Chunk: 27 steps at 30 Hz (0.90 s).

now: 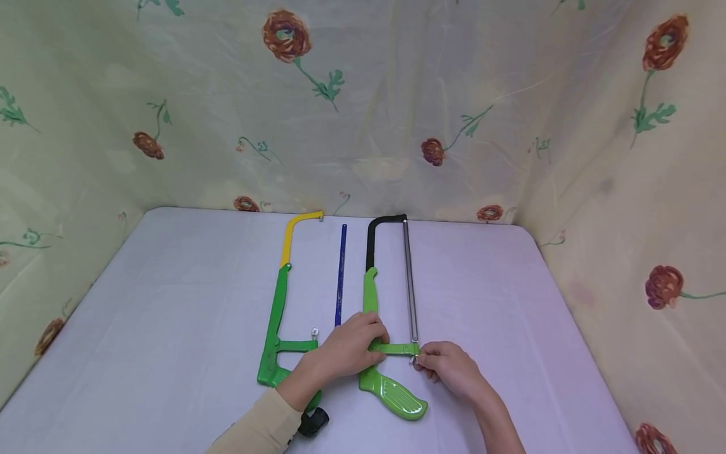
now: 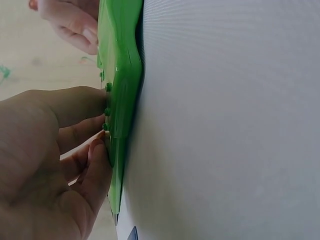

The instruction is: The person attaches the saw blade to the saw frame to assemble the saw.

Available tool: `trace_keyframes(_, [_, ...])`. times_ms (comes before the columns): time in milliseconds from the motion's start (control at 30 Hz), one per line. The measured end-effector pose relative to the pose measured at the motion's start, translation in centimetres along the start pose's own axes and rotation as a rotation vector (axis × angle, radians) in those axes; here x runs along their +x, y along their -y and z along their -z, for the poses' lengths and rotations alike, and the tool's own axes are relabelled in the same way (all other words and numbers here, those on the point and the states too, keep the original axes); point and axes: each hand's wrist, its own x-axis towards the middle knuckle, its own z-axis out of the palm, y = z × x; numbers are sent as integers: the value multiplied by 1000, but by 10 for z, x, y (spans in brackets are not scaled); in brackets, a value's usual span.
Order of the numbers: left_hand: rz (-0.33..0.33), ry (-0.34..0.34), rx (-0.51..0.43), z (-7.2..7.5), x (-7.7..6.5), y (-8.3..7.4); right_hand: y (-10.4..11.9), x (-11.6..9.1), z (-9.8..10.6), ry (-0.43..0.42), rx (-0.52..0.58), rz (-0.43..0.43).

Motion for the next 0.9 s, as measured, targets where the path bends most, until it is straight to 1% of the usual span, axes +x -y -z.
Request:
trace_keyframes(100, [-7, 8, -13, 0, 0, 0, -2, -1, 1, 3, 13, 25])
trace_keyframes(367, [-4, 15, -38, 1, 1, 1, -2, -1, 0, -24, 30, 38])
trace_keyframes(667, [-5, 15, -41, -2, 2, 2, -5, -1, 0, -39, 33, 13])
trace_keyframes(900, [-8, 10, -28, -4, 3, 3, -7, 0, -6, -97, -18, -28])
